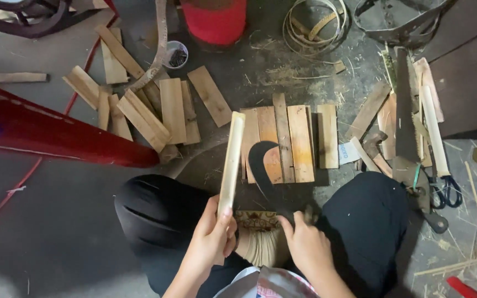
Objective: Shaving a wooden stick with a curved blade and then sanding it with sandpaper.
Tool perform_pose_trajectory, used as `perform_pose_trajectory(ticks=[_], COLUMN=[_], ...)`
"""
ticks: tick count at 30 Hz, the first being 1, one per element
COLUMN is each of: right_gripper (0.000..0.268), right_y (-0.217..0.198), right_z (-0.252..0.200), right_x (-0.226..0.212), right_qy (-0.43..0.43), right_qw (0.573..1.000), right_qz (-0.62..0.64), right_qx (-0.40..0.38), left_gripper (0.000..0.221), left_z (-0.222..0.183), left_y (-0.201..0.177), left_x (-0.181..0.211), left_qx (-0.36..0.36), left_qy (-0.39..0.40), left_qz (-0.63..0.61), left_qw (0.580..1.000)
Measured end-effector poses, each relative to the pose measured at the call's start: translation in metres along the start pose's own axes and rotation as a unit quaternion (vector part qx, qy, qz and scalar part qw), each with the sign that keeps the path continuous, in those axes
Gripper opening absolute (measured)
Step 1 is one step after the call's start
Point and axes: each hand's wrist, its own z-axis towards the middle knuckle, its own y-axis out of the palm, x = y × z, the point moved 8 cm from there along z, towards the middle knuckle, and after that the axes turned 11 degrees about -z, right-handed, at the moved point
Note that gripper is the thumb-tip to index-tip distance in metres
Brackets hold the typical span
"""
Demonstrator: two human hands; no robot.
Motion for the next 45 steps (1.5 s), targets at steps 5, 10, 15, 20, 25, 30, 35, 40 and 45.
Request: perform_pose_trajectory(ticks=[5,10,15,20,25,30,35,40,45], right_gripper=[0.059,0.056,0.021,0.020,0.023,0.013,0.013,0.006,0.024], right_y=[0.035,0.014,-0.097,-0.161,-0.167,-0.157,-0.159,-0.185,-0.180], right_z=[0.013,0.016,-0.002,-0.012,-0.003,0.008,0.022,0.029,0.041], right_x=[-0.006,-0.004,-0.018,-0.040,-0.056,-0.051,-0.023,0.033,0.115], right_qy=[-0.011,-0.022,-0.111,-0.182,-0.167,-0.156,-0.114,-0.084,0.031], right_qw=[0.999,0.998,0.938,0.864,0.866,0.881,0.890,0.867,0.885], right_qz=[0.025,0.033,0.240,0.348,0.352,0.319,0.351,0.344,0.197], right_qx=[-0.030,-0.040,0.225,0.316,0.313,0.313,0.269,0.351,0.420], left_gripper=[0.043,0.047,0.050,0.046,0.044,0.043,0.043,0.042,0.046], left_z=[0.004,0.004,0.003,0.002,-0.004,0.002,0.003,0.003,0.005], left_y=[0.010,0.017,0.022,0.028,0.035,0.030,0.035,0.039,0.036], left_x=[0.000,-0.003,-0.006,-0.013,-0.016,-0.022,-0.017,-0.014,-0.017], left_qx=[-0.061,-0.097,-0.108,-0.096,-0.109,-0.103,-0.124,-0.145,-0.148], left_qy=[0.020,0.017,0.017,-0.017,-0.013,-0.009,-0.008,-0.018,-0.027], left_qz=[-0.031,-0.037,0.019,0.056,0.157,0.171,0.177,0.180,0.177], left_qw=[0.997,0.994,0.994,0.994,0.981,0.980,0.976,0.973,0.973])
